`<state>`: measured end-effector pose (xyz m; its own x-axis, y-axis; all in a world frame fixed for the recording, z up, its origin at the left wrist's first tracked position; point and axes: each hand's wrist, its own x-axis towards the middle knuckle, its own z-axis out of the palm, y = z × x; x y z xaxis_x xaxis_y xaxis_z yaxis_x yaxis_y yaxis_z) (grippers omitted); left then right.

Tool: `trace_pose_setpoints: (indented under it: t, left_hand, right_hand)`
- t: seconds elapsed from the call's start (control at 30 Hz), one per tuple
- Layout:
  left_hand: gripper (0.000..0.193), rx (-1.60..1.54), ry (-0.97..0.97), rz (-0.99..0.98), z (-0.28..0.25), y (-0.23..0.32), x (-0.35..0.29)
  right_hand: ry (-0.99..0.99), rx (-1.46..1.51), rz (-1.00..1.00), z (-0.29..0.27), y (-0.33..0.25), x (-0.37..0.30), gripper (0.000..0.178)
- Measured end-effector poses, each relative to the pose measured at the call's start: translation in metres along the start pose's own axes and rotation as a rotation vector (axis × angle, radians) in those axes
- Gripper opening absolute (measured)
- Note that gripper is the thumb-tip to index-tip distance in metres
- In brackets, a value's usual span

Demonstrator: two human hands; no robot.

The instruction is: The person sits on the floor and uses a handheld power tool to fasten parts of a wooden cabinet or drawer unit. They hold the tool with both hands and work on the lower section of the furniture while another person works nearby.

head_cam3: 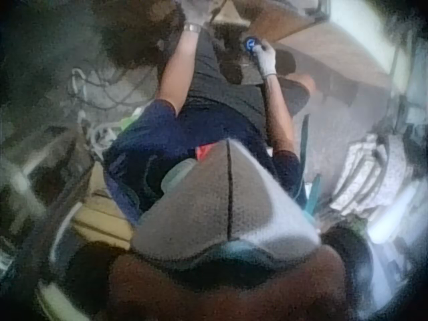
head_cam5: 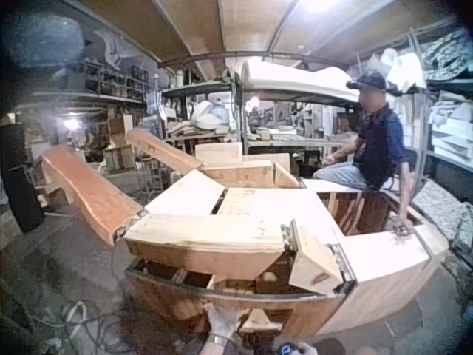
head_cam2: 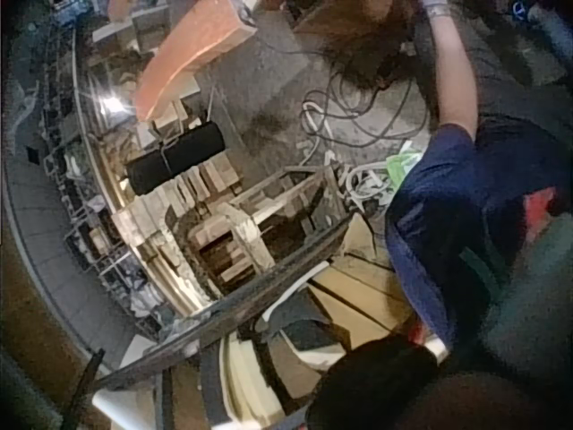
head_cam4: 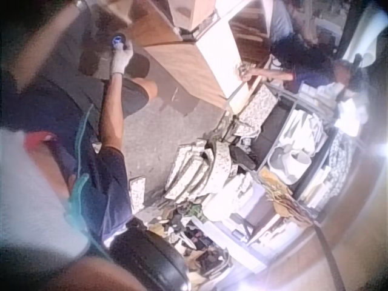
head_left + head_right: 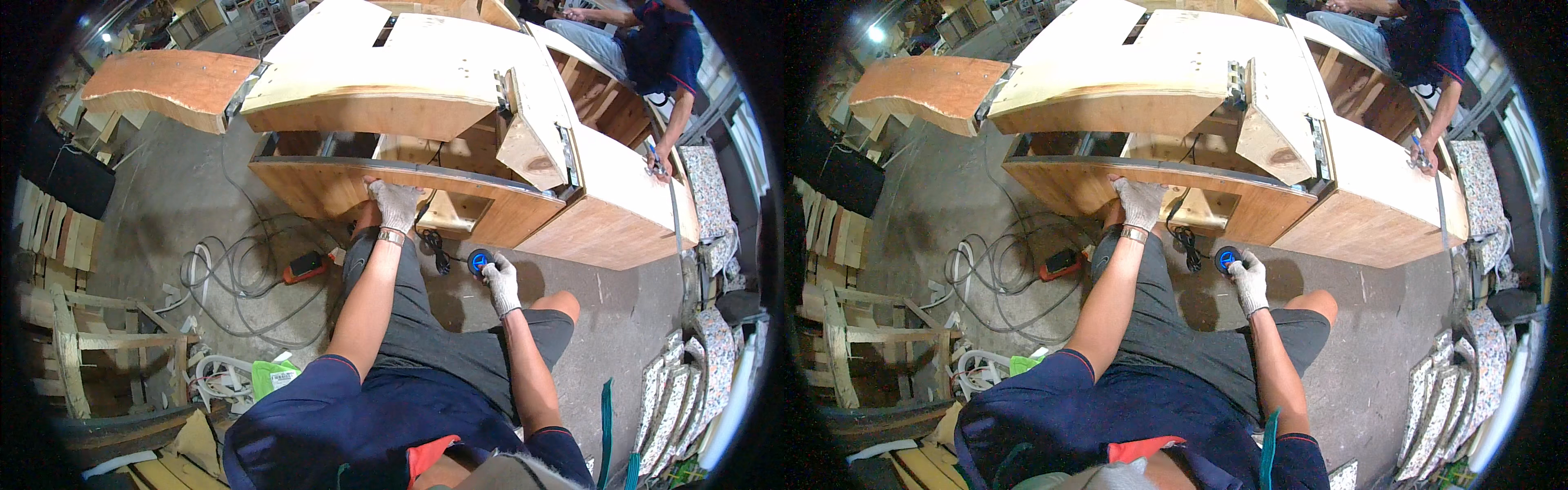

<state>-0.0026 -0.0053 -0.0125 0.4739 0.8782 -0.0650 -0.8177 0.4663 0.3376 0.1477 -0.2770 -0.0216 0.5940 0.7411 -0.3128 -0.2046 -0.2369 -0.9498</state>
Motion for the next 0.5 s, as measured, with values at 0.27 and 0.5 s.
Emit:
trace_pose_setpoints:
  t: [0.27,0.5]
  left_hand:
    - [0.084,0.030,-0.119,-0.012,-0.030,0.011,0.007]
    - [0.081,0.003,0.012,-0.013,-0.005,0.006,-0.001]
  right_hand:
    - [-0.012,0.044,0.007,0.011,-0.004,-0.003,0.018]
    - [0.005,0.002,-0.016,0.003,0.009,0.003,0.018]
